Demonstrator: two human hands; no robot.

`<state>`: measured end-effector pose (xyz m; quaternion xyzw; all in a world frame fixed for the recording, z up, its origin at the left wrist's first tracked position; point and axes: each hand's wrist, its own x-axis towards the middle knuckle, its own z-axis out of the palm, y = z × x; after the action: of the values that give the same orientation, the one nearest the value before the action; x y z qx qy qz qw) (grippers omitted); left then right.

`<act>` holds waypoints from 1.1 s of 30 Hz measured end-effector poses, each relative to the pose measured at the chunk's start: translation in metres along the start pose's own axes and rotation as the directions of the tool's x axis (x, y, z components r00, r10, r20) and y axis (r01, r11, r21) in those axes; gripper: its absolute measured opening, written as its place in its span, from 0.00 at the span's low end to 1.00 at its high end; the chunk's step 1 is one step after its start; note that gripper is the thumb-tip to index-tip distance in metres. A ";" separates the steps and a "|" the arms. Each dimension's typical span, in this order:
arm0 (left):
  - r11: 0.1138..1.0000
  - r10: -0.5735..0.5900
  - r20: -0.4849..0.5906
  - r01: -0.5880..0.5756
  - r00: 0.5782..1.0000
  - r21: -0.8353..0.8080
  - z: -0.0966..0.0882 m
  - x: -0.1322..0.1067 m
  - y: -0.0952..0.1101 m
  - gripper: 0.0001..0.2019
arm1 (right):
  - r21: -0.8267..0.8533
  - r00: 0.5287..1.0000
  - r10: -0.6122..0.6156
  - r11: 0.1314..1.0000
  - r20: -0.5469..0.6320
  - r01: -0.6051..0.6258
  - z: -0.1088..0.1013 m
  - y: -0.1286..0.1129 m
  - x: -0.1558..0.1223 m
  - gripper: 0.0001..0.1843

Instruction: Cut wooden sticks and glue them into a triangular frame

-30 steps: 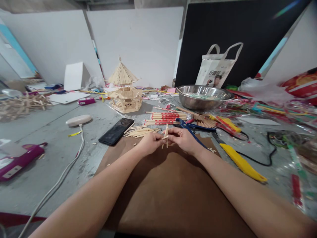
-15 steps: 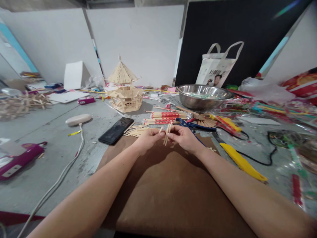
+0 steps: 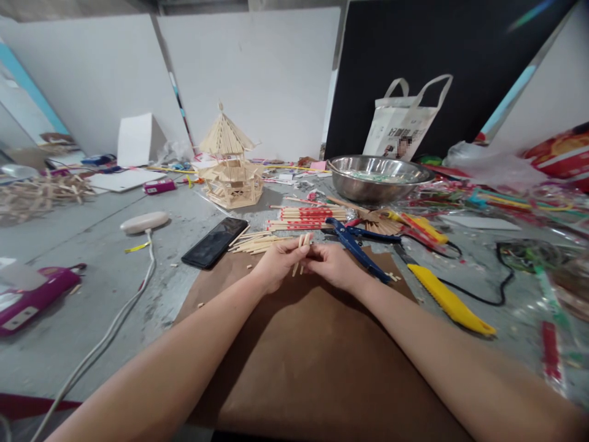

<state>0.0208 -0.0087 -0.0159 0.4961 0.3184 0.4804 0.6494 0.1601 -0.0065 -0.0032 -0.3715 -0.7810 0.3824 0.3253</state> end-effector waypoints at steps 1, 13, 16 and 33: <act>1.000 0.000 -0.009 0.000 1.000 -0.015 0.001 0.000 0.000 0.19 | -0.027 1.000 -0.004 1.000 0.011 0.004 0.001 -0.001 0.000 0.08; 0.977 -0.072 0.056 0.082 0.996 -0.196 0.002 -0.002 0.004 0.14 | -0.207 0.998 -0.035 0.978 -0.047 0.025 0.001 -0.002 0.001 0.07; 0.980 -0.087 0.076 0.098 0.993 -0.170 0.001 -0.002 0.004 0.14 | -0.204 0.999 -0.012 0.979 -0.035 0.005 0.000 -0.003 0.001 0.06; 0.990 -0.013 0.111 -0.003 0.994 0.142 -0.004 0.000 0.007 0.14 | -0.052 0.994 0.091 0.995 0.053 -0.088 -0.001 0.003 0.003 0.08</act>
<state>0.0147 -0.0068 -0.0105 0.5663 0.3163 0.4263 0.6304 0.1611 -0.0024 -0.0048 -0.4033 -0.7816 0.3872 0.2768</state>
